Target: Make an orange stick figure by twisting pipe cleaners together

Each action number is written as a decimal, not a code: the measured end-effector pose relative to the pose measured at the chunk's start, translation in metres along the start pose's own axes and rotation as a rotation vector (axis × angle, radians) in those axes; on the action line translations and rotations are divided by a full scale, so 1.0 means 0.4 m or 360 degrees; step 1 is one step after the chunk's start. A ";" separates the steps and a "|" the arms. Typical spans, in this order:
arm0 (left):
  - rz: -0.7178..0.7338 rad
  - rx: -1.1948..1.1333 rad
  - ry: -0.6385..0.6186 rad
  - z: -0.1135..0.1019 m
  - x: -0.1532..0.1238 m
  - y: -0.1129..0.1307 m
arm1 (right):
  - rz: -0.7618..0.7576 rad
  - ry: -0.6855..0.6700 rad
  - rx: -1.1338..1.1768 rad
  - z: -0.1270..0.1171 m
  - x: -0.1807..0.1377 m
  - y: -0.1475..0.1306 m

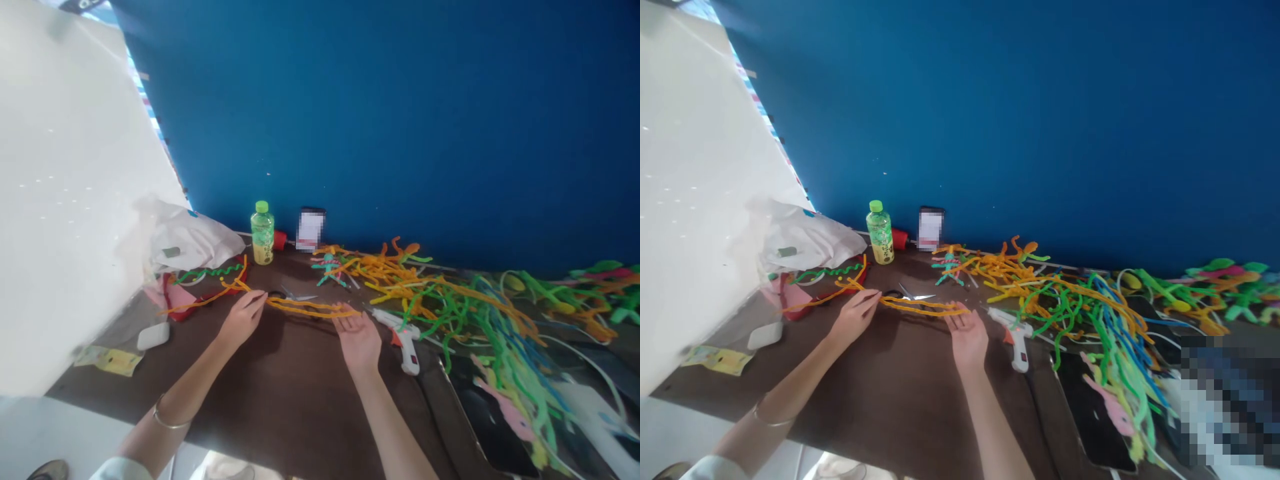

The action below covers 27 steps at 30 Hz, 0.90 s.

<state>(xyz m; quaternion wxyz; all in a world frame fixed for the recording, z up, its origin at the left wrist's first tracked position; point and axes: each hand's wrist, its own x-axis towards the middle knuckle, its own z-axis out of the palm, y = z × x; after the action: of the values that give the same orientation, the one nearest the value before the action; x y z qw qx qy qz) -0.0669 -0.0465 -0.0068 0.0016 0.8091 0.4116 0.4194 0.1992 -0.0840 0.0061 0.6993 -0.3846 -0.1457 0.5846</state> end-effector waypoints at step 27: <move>-0.1453 -0.1927 0.1036 -0.017 0.053 -0.019 | -0.0519 -0.0481 -0.1696 0.014 -0.042 0.071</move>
<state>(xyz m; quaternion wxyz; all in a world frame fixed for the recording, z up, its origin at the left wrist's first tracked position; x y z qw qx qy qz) -0.0697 -0.0295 0.0094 0.4882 0.2593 0.3825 0.7403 0.1707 -0.0969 -0.0063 0.4615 -0.5687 -0.5757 0.3635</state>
